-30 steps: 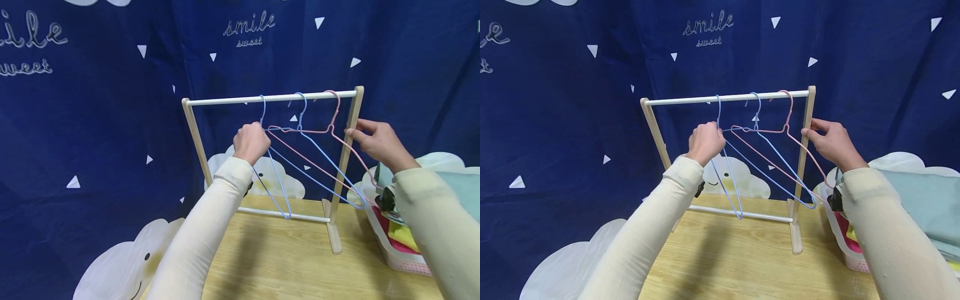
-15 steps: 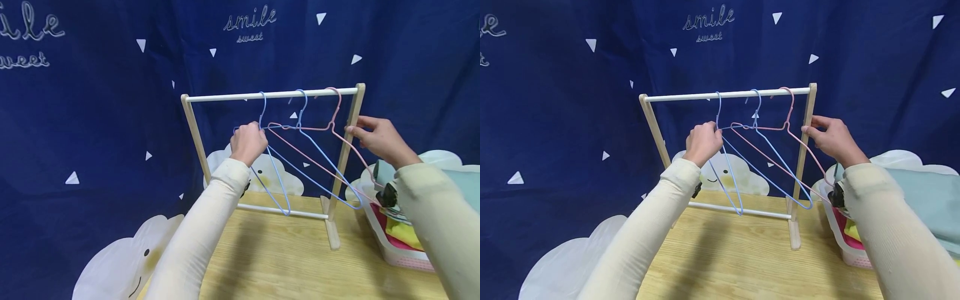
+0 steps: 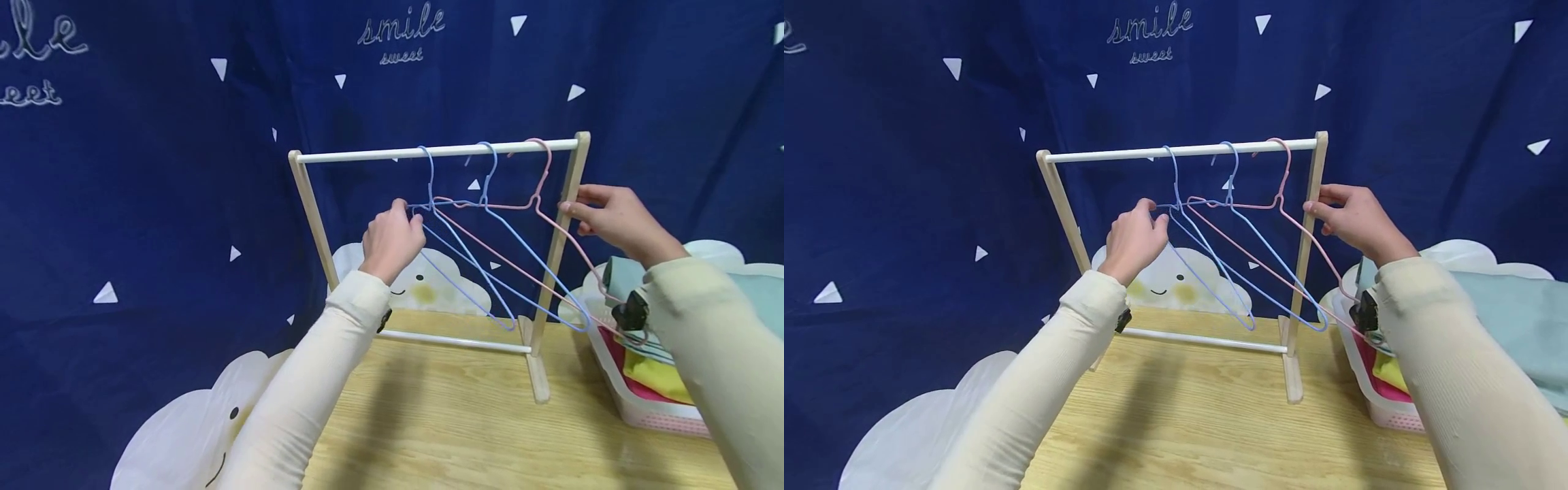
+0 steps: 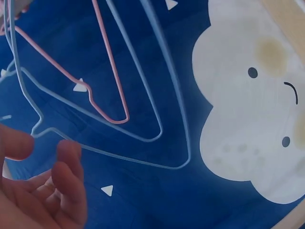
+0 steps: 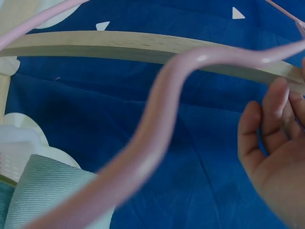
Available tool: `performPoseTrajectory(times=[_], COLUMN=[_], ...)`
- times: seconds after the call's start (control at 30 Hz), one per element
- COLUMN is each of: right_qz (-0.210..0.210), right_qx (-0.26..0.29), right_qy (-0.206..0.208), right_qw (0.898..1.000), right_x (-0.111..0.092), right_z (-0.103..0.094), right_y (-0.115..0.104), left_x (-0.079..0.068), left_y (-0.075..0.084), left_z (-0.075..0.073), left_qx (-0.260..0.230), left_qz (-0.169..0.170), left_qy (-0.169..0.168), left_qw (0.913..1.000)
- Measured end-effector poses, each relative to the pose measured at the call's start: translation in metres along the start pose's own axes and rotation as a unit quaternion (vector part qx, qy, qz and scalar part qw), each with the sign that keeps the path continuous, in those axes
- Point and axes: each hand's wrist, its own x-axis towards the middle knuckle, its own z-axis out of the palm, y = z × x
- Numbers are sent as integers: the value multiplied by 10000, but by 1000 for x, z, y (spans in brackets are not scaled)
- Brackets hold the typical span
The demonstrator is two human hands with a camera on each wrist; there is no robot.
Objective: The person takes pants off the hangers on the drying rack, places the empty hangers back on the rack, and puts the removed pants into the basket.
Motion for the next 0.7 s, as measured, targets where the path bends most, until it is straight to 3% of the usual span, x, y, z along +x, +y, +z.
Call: performPoseTrajectory(times=[0.17,0.4,0.57,0.7], right_qz=[64,10,92,108], right_qx=[5,-16,-57,-184], right_qy=[-73,-58,-19,95], right_qw=[10000,10000,9999,9997], right_x=[-2,-2,-5,-13], right_z=[-2,-6,-9,-9], right_y=[-2,-7,-4,-2], left_x=[-17,-35,-45,-58], left_y=[-19,-45,-56,-65], left_z=[2,5,2,0], left_qx=[-40,235,239,293], left_qz=[288,716,931,1320], left_qy=[-72,426,535,805], left_qw=[9996,9962,9939,9875])
